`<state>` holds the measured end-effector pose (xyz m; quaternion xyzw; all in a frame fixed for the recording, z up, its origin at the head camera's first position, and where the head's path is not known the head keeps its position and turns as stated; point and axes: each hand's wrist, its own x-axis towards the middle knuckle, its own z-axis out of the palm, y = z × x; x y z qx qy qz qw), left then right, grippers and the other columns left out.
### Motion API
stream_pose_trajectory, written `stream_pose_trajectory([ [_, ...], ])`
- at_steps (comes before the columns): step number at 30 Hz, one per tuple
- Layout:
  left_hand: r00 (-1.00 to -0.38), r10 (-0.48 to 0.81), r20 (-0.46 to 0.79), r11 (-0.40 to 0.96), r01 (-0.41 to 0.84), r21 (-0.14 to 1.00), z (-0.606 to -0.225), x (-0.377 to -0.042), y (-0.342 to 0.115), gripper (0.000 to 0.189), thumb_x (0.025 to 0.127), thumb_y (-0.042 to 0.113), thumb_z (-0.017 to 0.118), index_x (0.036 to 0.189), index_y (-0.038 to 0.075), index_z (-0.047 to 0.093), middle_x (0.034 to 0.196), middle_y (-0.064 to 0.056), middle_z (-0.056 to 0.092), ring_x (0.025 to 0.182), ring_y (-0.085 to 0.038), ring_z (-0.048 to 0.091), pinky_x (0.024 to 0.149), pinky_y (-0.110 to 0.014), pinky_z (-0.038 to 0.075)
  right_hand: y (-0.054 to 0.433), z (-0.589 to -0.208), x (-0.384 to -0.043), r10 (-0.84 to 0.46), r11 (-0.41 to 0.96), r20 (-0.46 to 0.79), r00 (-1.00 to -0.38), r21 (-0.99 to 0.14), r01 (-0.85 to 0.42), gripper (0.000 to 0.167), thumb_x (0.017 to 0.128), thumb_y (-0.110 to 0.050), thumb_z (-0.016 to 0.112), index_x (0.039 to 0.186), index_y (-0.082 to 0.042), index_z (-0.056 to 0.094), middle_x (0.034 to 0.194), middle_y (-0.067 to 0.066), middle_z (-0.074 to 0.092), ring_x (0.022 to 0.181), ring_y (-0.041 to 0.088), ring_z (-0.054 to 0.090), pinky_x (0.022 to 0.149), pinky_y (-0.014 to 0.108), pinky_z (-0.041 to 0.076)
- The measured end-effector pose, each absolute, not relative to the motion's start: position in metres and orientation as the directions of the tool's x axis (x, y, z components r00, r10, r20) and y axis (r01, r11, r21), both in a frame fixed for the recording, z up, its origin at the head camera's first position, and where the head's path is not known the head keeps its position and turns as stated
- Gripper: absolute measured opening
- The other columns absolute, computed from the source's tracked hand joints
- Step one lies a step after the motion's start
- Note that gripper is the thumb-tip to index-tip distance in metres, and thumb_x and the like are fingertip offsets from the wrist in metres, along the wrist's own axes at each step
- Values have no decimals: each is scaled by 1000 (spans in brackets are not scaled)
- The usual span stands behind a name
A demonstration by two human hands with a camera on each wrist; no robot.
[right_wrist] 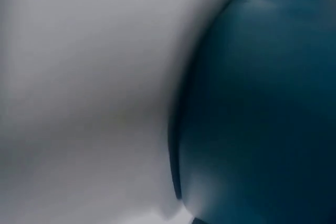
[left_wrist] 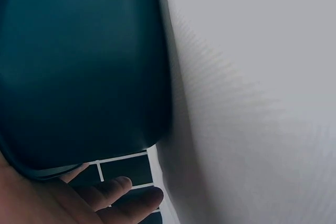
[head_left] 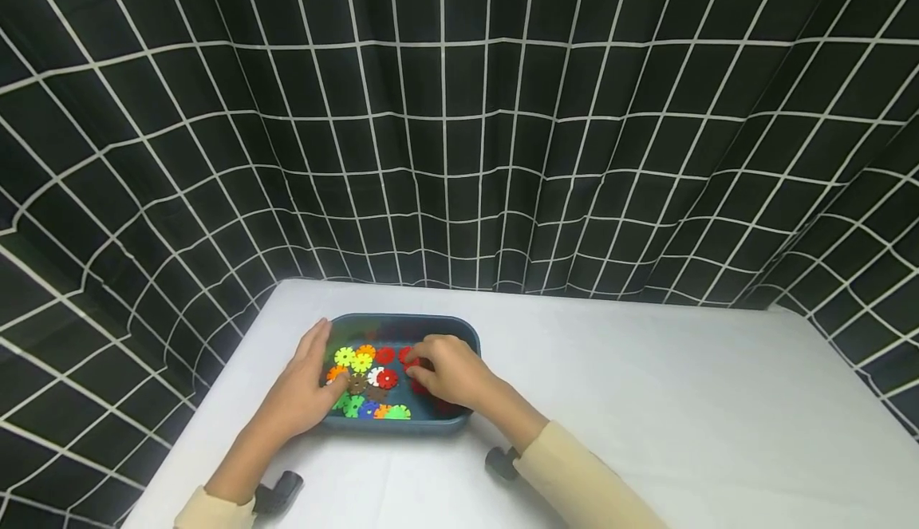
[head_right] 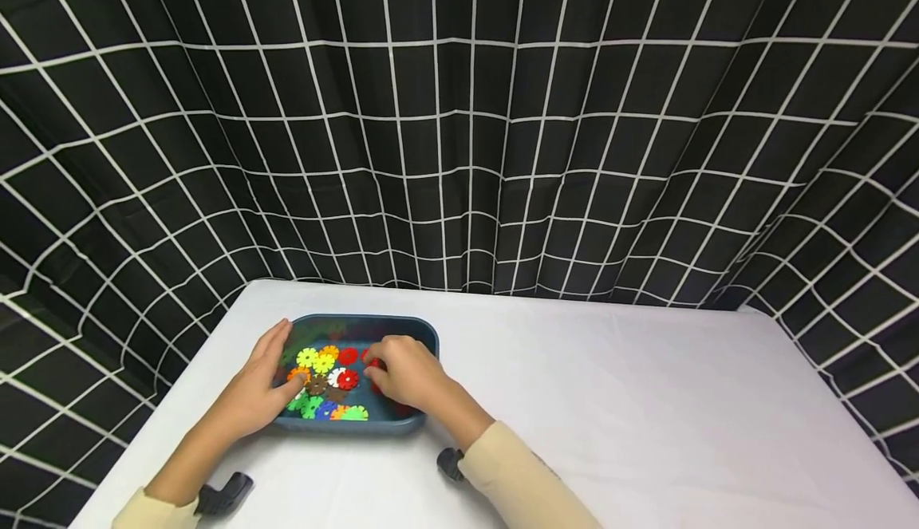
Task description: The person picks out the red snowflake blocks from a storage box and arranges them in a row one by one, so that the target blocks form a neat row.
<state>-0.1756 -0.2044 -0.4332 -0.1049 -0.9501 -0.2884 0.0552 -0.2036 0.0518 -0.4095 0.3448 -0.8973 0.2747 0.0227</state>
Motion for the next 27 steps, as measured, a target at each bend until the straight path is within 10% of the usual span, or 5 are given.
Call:
stream_pose_trajectory([
  [20,-974,172,151,811,227,539,-436,-177,-206,86,89,19,65,157,-3,18,163,-21,16,144,-47,27,106,-67,31,20,-429,-217,-661,702,33,-750,-329,-632,34,91,-30,75,121,-15,73,111,-5,71,95,8,61,83,27,53],
  [27,-968,182,172,810,246,531,-435,-177,-205,85,90,20,65,157,-4,18,162,-22,17,142,-48,29,106,-68,31,21,-431,-218,-656,703,55,-752,-318,-637,23,90,-30,77,106,-15,73,89,-8,63,77,7,53,66,23,47],
])
